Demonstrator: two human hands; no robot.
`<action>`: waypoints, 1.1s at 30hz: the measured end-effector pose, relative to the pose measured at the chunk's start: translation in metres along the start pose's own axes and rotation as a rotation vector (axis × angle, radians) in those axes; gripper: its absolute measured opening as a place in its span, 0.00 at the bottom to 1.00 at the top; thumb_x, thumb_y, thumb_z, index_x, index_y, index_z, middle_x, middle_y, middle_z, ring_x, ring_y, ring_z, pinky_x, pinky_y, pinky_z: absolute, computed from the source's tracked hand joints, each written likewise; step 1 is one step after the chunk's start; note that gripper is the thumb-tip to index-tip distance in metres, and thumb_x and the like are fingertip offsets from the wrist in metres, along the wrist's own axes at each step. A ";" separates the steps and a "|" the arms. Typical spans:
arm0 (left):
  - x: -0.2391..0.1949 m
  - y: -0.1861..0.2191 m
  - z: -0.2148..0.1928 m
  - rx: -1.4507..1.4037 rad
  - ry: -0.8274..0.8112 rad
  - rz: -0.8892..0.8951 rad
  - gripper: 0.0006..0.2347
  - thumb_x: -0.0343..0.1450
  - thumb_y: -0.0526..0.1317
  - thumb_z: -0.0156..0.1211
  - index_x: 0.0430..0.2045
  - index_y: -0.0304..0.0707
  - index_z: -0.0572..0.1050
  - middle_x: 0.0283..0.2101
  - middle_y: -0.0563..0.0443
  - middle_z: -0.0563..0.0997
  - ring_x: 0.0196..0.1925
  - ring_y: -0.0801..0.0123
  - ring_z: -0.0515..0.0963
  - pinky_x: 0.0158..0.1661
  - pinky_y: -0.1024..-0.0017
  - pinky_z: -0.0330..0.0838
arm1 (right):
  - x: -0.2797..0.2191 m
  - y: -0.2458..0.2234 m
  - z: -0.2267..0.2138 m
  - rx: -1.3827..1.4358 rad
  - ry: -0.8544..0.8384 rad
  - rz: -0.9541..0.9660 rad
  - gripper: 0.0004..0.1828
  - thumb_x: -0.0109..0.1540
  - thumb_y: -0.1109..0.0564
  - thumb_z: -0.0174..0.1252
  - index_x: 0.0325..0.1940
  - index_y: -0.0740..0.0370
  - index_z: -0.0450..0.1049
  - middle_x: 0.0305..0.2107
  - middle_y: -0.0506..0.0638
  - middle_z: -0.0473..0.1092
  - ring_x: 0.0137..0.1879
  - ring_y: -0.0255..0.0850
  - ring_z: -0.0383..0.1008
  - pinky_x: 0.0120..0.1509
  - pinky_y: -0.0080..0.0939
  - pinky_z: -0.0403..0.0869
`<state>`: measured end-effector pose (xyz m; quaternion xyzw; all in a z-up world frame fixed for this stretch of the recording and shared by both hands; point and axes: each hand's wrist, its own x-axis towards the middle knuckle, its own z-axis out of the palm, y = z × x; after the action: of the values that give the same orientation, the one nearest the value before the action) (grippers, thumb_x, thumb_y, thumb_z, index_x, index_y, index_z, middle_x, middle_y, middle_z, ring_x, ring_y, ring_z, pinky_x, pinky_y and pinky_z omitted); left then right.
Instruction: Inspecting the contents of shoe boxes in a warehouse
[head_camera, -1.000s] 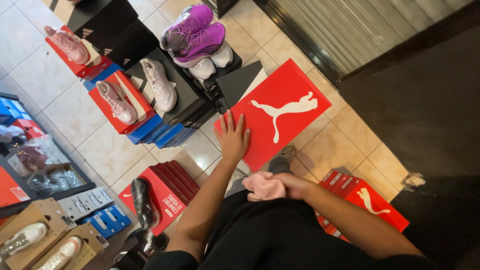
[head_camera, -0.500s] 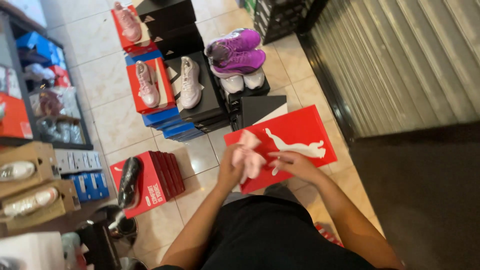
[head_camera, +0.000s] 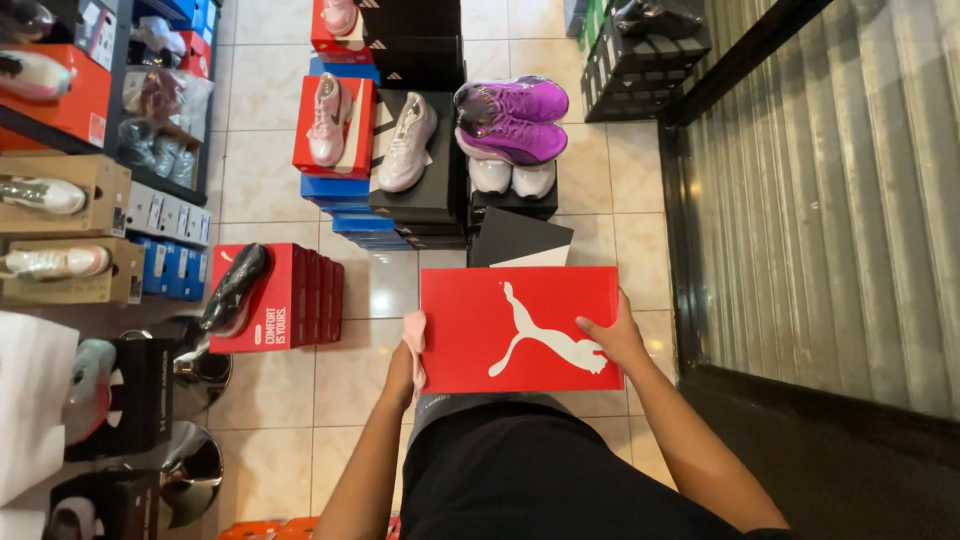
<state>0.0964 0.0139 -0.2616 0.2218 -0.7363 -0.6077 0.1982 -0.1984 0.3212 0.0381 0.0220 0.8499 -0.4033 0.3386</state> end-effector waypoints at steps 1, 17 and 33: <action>0.067 -0.004 -0.002 0.004 0.006 -0.001 0.32 0.69 0.40 0.35 0.74 0.37 0.46 0.77 0.42 0.49 0.79 0.61 0.48 0.72 0.73 0.39 | -0.003 -0.004 -0.002 -0.001 -0.007 -0.003 0.63 0.47 0.32 0.75 0.79 0.36 0.49 0.64 0.55 0.67 0.70 0.51 0.67 0.71 0.54 0.67; 0.010 0.200 -0.042 -0.064 -0.101 -0.804 0.20 0.76 0.48 0.42 0.59 0.39 0.72 0.44 0.34 0.82 0.34 0.53 0.81 0.32 0.65 0.74 | -0.009 -0.013 0.004 0.101 0.026 -0.076 0.54 0.53 0.46 0.68 0.79 0.49 0.48 0.62 0.62 0.66 0.66 0.55 0.68 0.65 0.53 0.70; 0.160 0.126 -0.009 -0.065 0.172 -0.811 0.24 0.77 0.53 0.44 0.56 0.31 0.73 0.50 0.29 0.78 0.24 0.44 0.81 0.09 0.57 0.67 | -0.009 -0.015 0.012 0.084 0.047 -0.031 0.56 0.53 0.39 0.71 0.80 0.41 0.50 0.64 0.65 0.66 0.71 0.59 0.64 0.72 0.60 0.65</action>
<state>-0.0412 -0.0639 -0.1322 0.5374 -0.5504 -0.6389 0.0108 -0.1892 0.3051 0.0484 0.0324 0.8401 -0.4432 0.3111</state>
